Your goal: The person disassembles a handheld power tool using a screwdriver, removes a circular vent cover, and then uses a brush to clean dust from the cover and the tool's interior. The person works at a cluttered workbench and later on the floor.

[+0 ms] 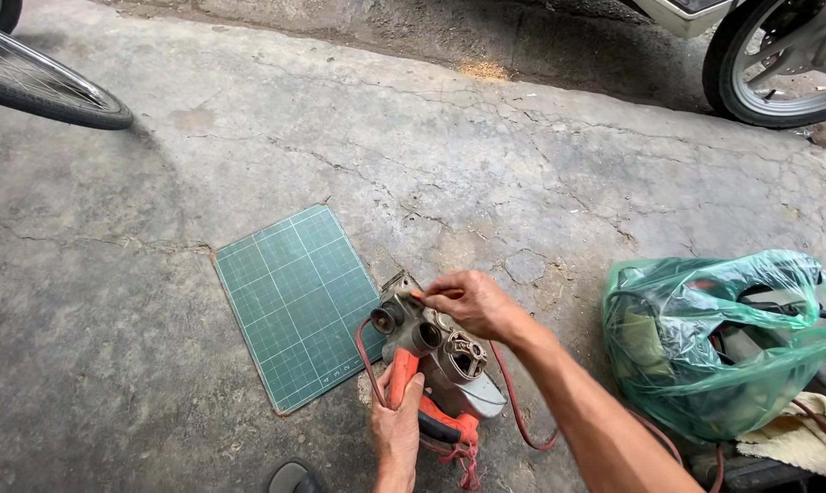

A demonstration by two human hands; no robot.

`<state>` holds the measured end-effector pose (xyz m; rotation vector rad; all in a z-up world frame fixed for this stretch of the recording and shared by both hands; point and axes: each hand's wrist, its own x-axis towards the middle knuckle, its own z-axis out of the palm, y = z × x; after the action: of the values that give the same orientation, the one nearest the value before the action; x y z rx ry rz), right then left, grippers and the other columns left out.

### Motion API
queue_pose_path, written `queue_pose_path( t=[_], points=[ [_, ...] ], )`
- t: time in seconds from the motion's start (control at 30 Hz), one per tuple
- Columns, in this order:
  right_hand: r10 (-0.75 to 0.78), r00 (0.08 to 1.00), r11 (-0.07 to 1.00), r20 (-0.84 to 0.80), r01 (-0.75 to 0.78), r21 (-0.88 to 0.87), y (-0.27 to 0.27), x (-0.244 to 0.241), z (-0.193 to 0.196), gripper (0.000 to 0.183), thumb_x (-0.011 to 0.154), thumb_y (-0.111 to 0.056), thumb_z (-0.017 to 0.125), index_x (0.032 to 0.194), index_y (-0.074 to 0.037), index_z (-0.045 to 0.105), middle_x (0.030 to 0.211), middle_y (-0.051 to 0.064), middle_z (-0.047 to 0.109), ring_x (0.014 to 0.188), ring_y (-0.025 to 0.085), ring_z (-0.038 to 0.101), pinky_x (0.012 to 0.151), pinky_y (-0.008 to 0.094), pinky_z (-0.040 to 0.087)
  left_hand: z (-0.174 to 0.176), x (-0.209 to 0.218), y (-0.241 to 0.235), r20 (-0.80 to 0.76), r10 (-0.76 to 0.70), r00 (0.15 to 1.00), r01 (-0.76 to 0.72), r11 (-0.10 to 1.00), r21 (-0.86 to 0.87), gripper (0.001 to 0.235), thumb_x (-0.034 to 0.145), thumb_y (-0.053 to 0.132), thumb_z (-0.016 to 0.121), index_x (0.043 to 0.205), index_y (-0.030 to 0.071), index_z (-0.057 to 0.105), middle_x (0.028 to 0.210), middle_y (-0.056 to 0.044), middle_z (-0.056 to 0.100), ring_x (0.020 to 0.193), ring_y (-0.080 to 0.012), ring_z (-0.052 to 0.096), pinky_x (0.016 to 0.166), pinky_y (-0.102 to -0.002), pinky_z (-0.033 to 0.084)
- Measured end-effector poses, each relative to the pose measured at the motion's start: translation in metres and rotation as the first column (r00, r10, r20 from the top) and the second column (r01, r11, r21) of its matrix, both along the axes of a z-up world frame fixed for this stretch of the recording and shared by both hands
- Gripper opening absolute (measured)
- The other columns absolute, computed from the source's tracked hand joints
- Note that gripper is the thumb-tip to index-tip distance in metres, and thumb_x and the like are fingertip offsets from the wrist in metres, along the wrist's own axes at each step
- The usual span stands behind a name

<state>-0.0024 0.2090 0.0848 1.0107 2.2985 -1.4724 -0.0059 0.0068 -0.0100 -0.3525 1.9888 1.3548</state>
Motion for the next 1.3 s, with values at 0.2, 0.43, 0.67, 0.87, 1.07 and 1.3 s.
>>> queue_pose_path(
  t=[0.2, 0.43, 0.67, 0.87, 1.07, 1.3],
  points=[
    [0.046, 0.999, 0.985, -0.012, -0.043, 0.168, -0.006, -0.012, -0.024, 0.019, 0.105, -0.016, 0.058, 0.110, -0.012, 0.075, 0.098, 0.006, 0.079, 0.064, 0.011, 0.065, 0.057, 0.022, 0.056, 0.010, -0.002, 0.001, 0.015, -0.037, 0.999, 0.038, 0.996, -0.083, 0.049, 0.075, 0.044, 0.079, 0.123, 0.033, 0.076, 0.097, 0.007, 0.084, 0.082, -0.0103, 0.072, 0.077, -0.027, 0.052],
    [-0.097, 0.990, 0.985, -0.105, 0.111, 0.136, -0.045, -0.012, 0.030, 0.026, 0.106, -0.033, 0.060, 0.096, -0.015, 0.076, 0.082, 0.002, 0.074, 0.052, 0.008, 0.049, 0.044, 0.023, 0.041, 0.004, 0.002, 0.008, 0.065, 0.055, 0.996, -0.060, 0.996, 0.066, 0.050, 0.080, 0.029, 0.080, 0.128, 0.021, 0.072, 0.088, -0.006, 0.083, 0.080, -0.0112, 0.073, 0.075, -0.026, 0.051],
    [-0.194, 0.981, 0.979, -0.021, 0.195, 0.058, -0.083, -0.029, -0.009, 0.029, 0.106, -0.033, 0.067, 0.085, -0.013, 0.071, 0.070, 0.004, 0.072, 0.044, 0.008, 0.054, 0.041, 0.023, 0.051, -0.006, 0.004, 0.009, 0.049, 0.082, 0.995, -0.090, 0.979, 0.182, 0.050, 0.079, 0.025, 0.081, 0.127, 0.014, 0.068, 0.115, -0.005, 0.082, 0.101, -0.0141, 0.072, 0.089, -0.030, 0.055],
    [0.115, 0.989, 0.803, -0.096, -0.035, 0.594, -0.090, -0.024, -0.082, 0.037, 0.109, -0.031, 0.061, 0.078, -0.011, 0.067, 0.066, 0.007, 0.068, 0.049, 0.020, 0.069, 0.046, 0.035, 0.060, -0.020, 0.005, 0.011, 0.041, 0.054, 0.998, -0.064, 0.945, 0.322, 0.045, 0.090, 0.011, 0.073, 0.133, 0.008, 0.060, 0.119, -0.009, 0.083, 0.112, -0.0164, 0.076, 0.096, -0.031, 0.060],
    [-0.009, 1.000, 0.508, 0.011, -0.005, 0.861, -0.026, -0.010, -0.040, 0.048, 0.109, -0.045, 0.052, 0.089, -0.005, 0.070, 0.095, 0.019, 0.068, 0.045, 0.021, 0.063, 0.038, 0.039, 0.053, -0.005, 0.004, 0.018, 0.031, -0.051, 0.998, 0.049, 0.998, 0.048, 0.052, 0.082, 0.034, 0.076, 0.131, 0.023, 0.062, 0.113, -0.003, 0.078, 0.091, -0.0166, 0.074, 0.079, -0.031, 0.058],
    [-0.004, 0.999, 0.920, -0.051, 0.024, 0.390, -0.058, -0.023, -0.028, 0.048, 0.099, -0.041, 0.074, 0.063, -0.012, 0.061, 0.050, 0.006, 0.043, 0.049, 0.020, 0.040, 0.054, 0.040, 0.040, -0.025, 0.007, 0.024, -0.001, 0.060, 0.998, -0.059, 0.974, 0.219, 0.052, 0.078, 0.024, 0.076, 0.126, 0.012, 0.064, 0.114, -0.006, 0.078, 0.093, -0.0169, 0.072, 0.085, -0.029, 0.055]
  ],
)
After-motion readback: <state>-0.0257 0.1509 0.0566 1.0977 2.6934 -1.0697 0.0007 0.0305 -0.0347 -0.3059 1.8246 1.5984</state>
